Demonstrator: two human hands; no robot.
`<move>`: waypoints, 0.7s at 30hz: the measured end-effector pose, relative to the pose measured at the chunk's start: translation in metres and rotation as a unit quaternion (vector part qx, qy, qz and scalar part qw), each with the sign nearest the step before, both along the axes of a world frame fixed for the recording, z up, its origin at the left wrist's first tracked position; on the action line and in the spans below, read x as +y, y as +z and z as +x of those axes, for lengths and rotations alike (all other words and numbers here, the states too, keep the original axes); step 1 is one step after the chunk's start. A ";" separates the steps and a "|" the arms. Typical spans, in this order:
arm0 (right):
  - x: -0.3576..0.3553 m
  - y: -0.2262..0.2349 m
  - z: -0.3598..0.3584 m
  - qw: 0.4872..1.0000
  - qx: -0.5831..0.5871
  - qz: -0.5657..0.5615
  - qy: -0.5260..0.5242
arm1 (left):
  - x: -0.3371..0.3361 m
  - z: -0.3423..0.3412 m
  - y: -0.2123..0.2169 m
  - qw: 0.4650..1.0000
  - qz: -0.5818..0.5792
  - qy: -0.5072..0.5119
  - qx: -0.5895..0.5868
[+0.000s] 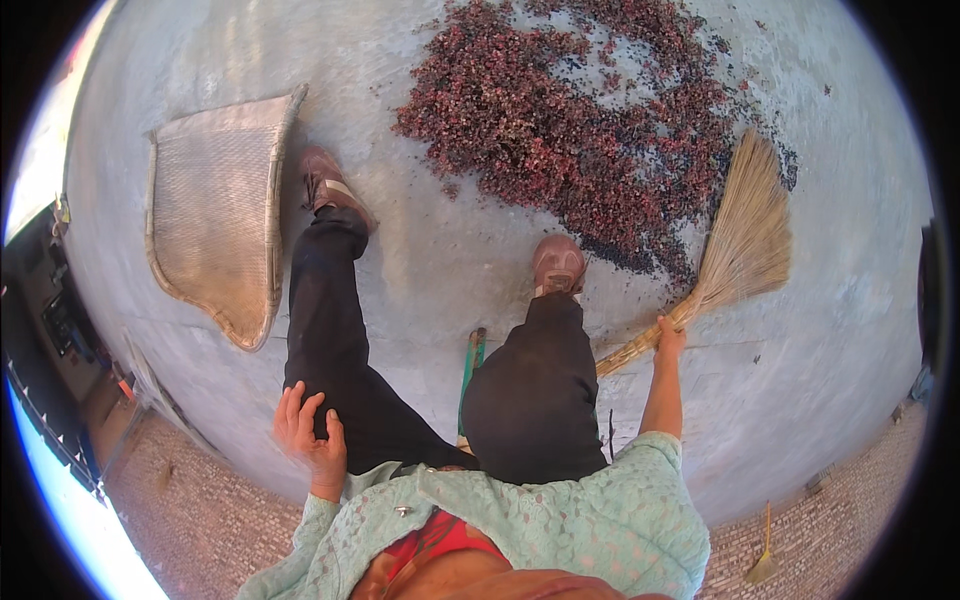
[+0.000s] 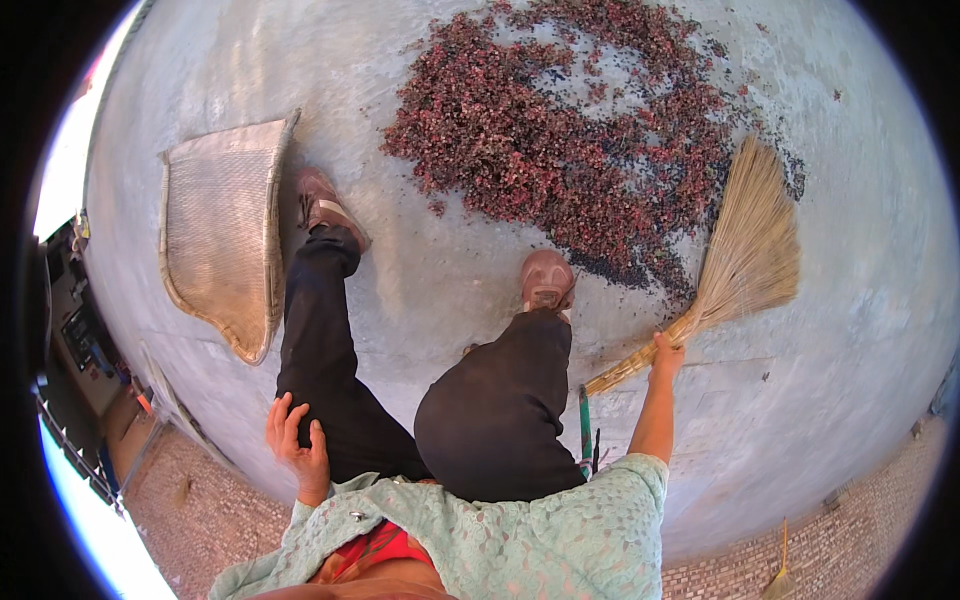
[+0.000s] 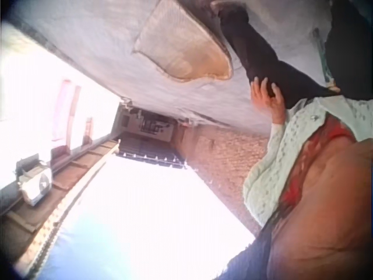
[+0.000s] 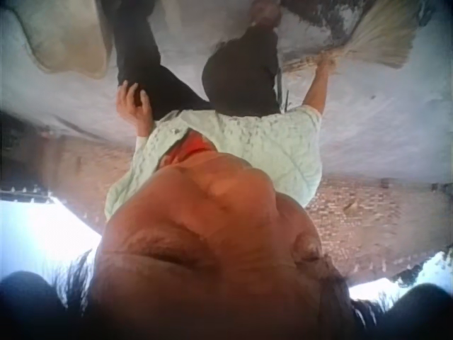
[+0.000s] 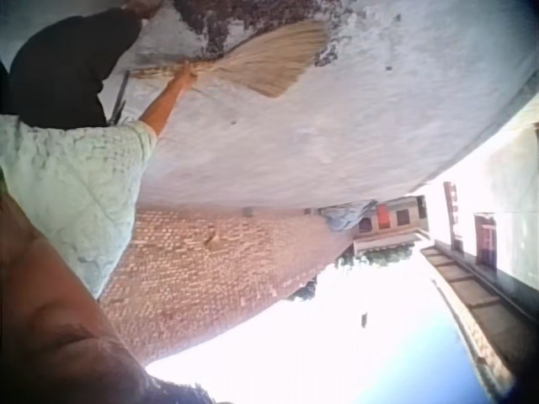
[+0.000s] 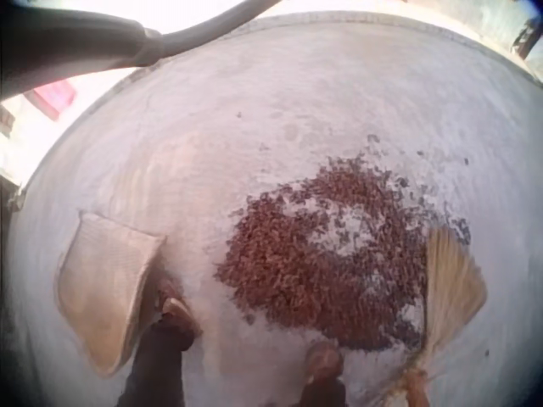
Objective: The person sweeps a pile of small dark particles on a concrete floor using a traditional straw broom. They occasionally pause to spread the pile with their hand and continue sweeping the material into a tighter pile.
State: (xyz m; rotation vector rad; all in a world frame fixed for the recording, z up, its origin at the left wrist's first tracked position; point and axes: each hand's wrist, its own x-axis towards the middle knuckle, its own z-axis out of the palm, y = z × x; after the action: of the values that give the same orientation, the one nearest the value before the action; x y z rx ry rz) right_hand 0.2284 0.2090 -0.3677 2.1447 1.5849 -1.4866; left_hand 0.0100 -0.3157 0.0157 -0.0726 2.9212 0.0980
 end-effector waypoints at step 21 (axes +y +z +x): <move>-0.102 0.248 -0.111 0.915 0.287 -0.124 0.255 | -0.029 0.055 -0.010 0.983 0.092 0.042 0.154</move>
State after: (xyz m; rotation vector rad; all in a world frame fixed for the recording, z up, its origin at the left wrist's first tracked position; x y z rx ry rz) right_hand 0.1178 0.1068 -0.1195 1.0765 1.7892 -2.0632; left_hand 0.0655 -0.3442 0.0059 -0.1657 3.1991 0.4274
